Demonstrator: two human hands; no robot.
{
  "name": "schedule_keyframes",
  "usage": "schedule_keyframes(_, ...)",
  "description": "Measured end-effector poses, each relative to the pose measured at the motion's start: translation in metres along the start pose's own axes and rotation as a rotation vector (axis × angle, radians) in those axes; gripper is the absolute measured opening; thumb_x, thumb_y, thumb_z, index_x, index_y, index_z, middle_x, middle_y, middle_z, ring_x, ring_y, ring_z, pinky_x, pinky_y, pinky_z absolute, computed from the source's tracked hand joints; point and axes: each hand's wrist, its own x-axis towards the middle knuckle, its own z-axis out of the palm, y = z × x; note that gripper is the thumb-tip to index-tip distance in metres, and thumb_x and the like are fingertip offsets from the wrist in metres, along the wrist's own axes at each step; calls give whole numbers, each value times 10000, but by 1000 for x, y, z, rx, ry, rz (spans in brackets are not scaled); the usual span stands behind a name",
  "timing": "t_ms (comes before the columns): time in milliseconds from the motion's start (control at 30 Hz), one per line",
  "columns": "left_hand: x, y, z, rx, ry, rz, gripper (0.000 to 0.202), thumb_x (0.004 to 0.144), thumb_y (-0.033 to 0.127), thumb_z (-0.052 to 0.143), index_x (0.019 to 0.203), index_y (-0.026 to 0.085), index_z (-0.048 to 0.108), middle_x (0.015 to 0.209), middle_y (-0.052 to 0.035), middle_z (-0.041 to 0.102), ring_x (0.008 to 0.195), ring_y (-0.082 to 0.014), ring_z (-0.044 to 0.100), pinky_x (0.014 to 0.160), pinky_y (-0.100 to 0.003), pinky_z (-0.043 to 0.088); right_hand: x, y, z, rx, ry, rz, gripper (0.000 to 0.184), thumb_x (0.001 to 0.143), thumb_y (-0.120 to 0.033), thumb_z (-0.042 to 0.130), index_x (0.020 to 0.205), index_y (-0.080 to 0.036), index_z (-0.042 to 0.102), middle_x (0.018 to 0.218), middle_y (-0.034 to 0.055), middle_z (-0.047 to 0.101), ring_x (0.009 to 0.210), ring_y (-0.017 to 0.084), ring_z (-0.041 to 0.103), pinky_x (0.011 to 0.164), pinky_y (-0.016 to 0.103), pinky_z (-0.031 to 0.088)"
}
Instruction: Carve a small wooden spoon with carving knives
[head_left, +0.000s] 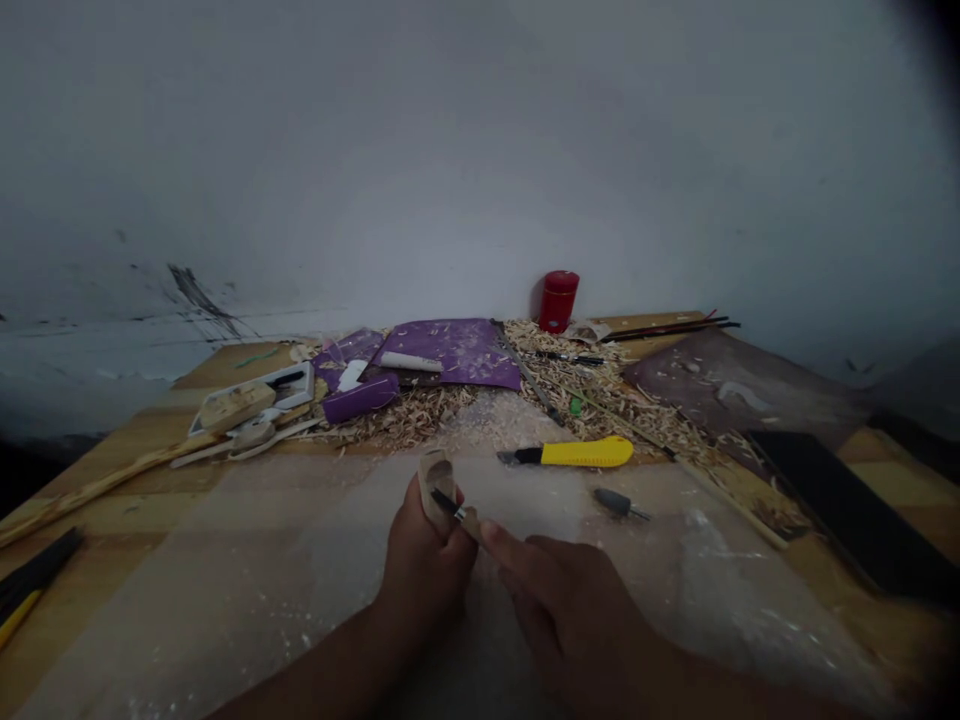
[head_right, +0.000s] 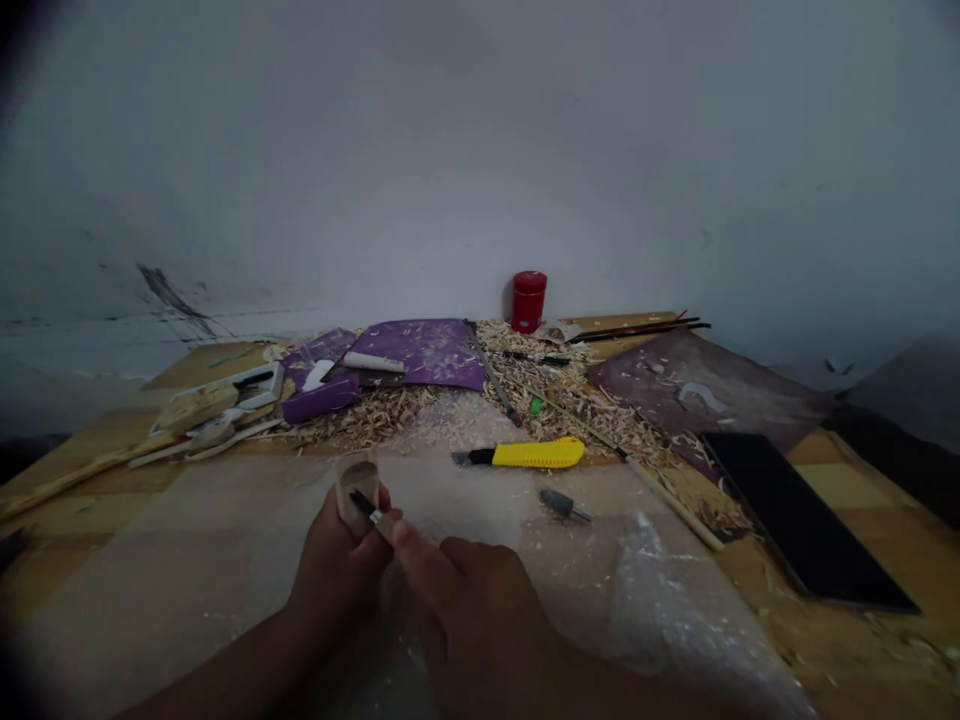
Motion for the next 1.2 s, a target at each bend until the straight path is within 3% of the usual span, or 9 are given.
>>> schedule_keyframes(133, -1, -1, -2, -210, -73, -56, 139, 662, 175, 538, 762, 196, 443, 570, 68, 492, 496, -95, 448, 490, -220, 370, 9, -4, -10, 365, -61, 210, 353, 891, -160, 421, 1223, -258, 488, 1088, 18, 639, 958, 152, 599, 820, 294, 465)
schedule_keyframes(233, 3, -5, -7, -401, -160, -106, 131, 684, 195, 551, 752, 191, 439, 486, 91, 465, 427, -75, 413, 440, -200, 333, 13, -3, -23, 471, -81, 291, 322, 896, -178, 433, 1192, -260, 529, 1091, 5, 642, 983, 146, 594, 837, 285, 469)
schedule_keyframes(467, 9, -8, -17, -520, -338, -172, 171, 630, 204, 586, 734, 182, 451, 434, 60, 532, 383, -83, 452, 385, -184, 324, 10, 1, -39, 317, -133, 163, 405, 883, -148, 452, 1242, -331, 491, 1042, -11, 658, 889, 137, 617, 772, 266, 476)
schedule_keyframes(600, 8, -6, -16, -523, -425, -257, 192, 596, 189, 556, 719, 206, 410, 383, 105, 470, 281, -65, 387, 309, -161, 284, 8, 3, -40, 230, -193, 155, 421, 888, -167, 450, 1267, -349, 456, 882, -24, 666, 744, 124, 613, 672, 238, 461)
schedule_keyframes(733, 7, -6, -16, -526, -485, -250, 172, 597, 185, 548, 691, 205, 405, 370, 116, 431, 272, -54, 373, 291, -148, 282, 9, 2, -44, 137, -247, 131, 408, 899, -165, 427, 1272, -329, 452, 802, -26, 640, 693, 110, 588, 635, 219, 425)
schedule_keyframes(867, 5, -6, -11, -492, -457, -241, 175, 609, 177, 547, 691, 209, 397, 378, 124, 410, 264, -47, 351, 278, -147, 278, 9, 1, -48, 34, -278, 71, 423, 878, -130, 417, 1265, -295, 459, 711, -28, 601, 608, 110, 553, 572, 222, 383)
schedule_keyframes(1000, 2, -4, -2, -432, -340, -261, 181, 628, 188, 539, 705, 219, 378, 379, 132, 393, 249, -49, 335, 264, -154, 282, 6, 3, -43, -82, -271, 16, 461, 841, -88, 376, 1269, -246, 441, 651, -20, 572, 545, 131, 526, 511, 243, 335)
schedule_keyframes(1200, -2, -4, 8, -534, -219, -309, 208, 604, 185, 525, 729, 226, 362, 417, 129, 415, 262, -47, 319, 253, -155, 279, 2, 4, -22, -143, -144, -79, 440, 828, -79, 334, 1253, -178, 395, 615, -11, 544, 495, 145, 486, 474, 251, 304)
